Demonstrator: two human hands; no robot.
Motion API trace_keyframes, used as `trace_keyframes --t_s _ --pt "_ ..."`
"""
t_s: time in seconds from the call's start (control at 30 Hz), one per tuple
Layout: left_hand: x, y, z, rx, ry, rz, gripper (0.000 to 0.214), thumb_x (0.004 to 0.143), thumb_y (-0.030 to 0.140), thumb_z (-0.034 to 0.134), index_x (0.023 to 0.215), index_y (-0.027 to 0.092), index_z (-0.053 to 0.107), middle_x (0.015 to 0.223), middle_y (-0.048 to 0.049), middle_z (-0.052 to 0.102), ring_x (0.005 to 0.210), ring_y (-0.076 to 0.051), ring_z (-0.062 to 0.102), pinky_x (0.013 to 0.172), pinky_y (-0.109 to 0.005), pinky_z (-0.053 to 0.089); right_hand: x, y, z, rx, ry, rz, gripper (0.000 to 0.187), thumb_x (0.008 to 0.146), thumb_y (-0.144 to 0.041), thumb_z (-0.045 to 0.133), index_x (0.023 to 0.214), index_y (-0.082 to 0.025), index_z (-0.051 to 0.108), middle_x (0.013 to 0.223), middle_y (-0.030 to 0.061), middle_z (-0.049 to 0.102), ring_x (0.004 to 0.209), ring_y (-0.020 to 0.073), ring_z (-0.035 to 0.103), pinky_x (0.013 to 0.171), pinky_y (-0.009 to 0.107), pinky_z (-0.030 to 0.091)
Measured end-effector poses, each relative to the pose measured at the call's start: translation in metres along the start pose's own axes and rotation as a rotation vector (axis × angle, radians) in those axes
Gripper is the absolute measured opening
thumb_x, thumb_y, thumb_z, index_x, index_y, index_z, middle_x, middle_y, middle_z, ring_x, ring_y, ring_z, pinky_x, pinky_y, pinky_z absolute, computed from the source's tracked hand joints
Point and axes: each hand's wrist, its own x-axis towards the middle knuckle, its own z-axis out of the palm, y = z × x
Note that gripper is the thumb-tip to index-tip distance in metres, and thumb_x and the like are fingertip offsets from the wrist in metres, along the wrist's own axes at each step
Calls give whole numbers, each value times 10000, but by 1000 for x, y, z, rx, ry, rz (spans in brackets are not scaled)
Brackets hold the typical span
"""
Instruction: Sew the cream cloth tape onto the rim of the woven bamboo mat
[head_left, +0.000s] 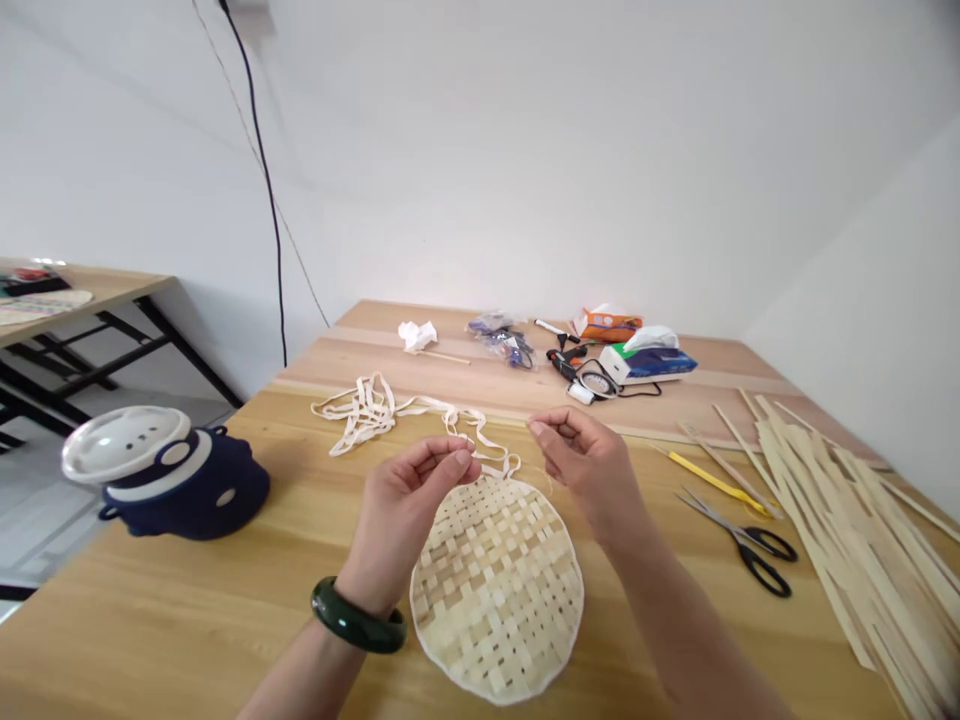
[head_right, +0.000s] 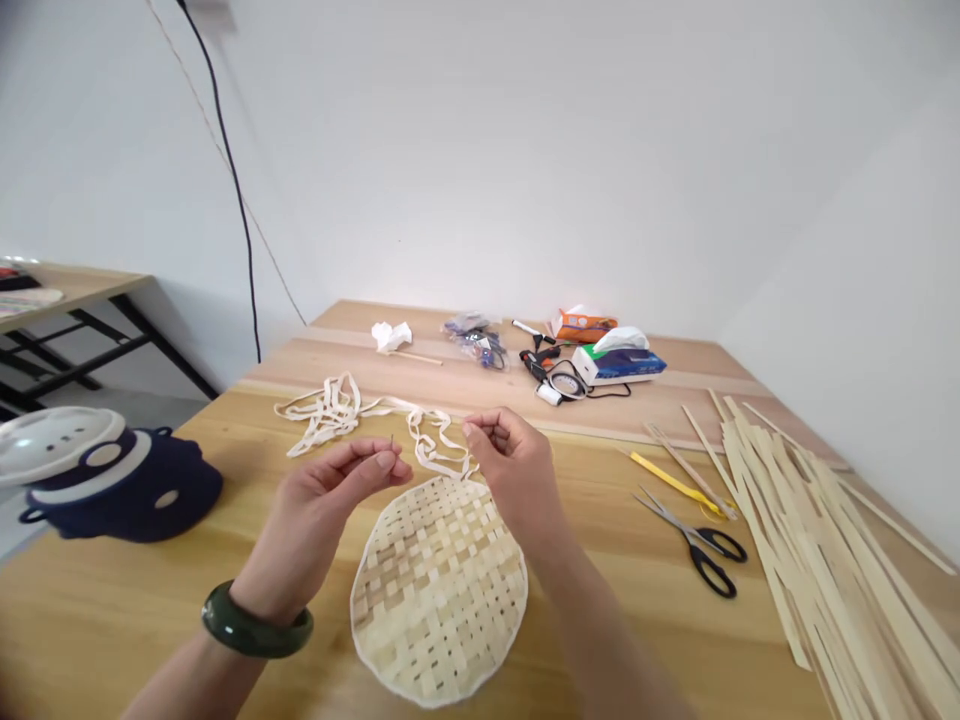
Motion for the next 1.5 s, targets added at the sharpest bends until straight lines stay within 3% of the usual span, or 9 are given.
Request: trace_keyframes --t_s 0.17,0.33,0.5,0.63,0.8,1.07,1.3,1.4,1.5 --pt "19 11 14 -2 8 123 174 788 322 757 845 157 756 740 -17 737 747 -133 671 806 -257 555 9 -8 9 -161 101 -133 242 793 -407 686 788 -166 687 687 18 644 596 116 526 533 223 422" --pt "34 16 22 -43 56 157 172 781 320 763 865 170 762 754 -17 744 767 -137 679 804 -249 550 22 -14 14 -210 202 -212 215 824 -395 661 833 -183 697 660 5 627 567 112 507 522 216 441" --pt "50 20 30 -65 56 146 204 739 339 793 847 167 771 750 -31 755 766 -152 694 812 -263 556 36 -23 14 -267 166 -362 171 873 -358 611 834 -200 665 676 8 634 540 109 533 465 206 436" --pt "56 21 37 -55 26 149 189 758 341 781 851 176 777 757 -37 772 784 -158 710 829 -263 561 38 -31 16 -253 212 -431 143 909 -343 574 883 -220 642 743 18 662 615 122 607 484 200 469" --pt "58 21 43 -108 -63 166 126 803 295 740 838 180 775 776 -36 782 764 -171 728 825 -293 587 36 -28 24 -122 167 -368 133 913 -362 587 910 -237 632 773 17 684 633 136 667 497 208 527" --pt "62 22 43 -99 -16 151 155 743 307 787 837 184 767 760 -50 793 774 -239 761 810 -358 611 39 -25 25 -100 149 -364 122 886 -350 622 870 -234 658 873 37 699 792 173 704 532 207 564" --pt "65 22 39 -101 -97 90 163 755 307 776 842 175 739 696 -44 778 701 -217 746 761 -340 605 41 -20 27 34 27 -222 136 890 -361 623 875 -229 654 800 6 675 611 126 666 580 243 586" --pt "66 21 39 -136 -96 59 185 762 332 771 831 169 719 728 -55 777 718 -219 737 795 -366 592 42 -19 27 24 59 -207 147 866 -375 651 867 -228 659 724 3 670 587 131 654 547 234 572" --pt "68 20 37 -157 -52 75 173 764 327 772 815 168 730 823 -51 769 821 -201 715 868 -345 563 43 -18 26 13 85 -214 139 872 -371 642 883 -233 661 807 15 685 618 134 667 530 227 565"
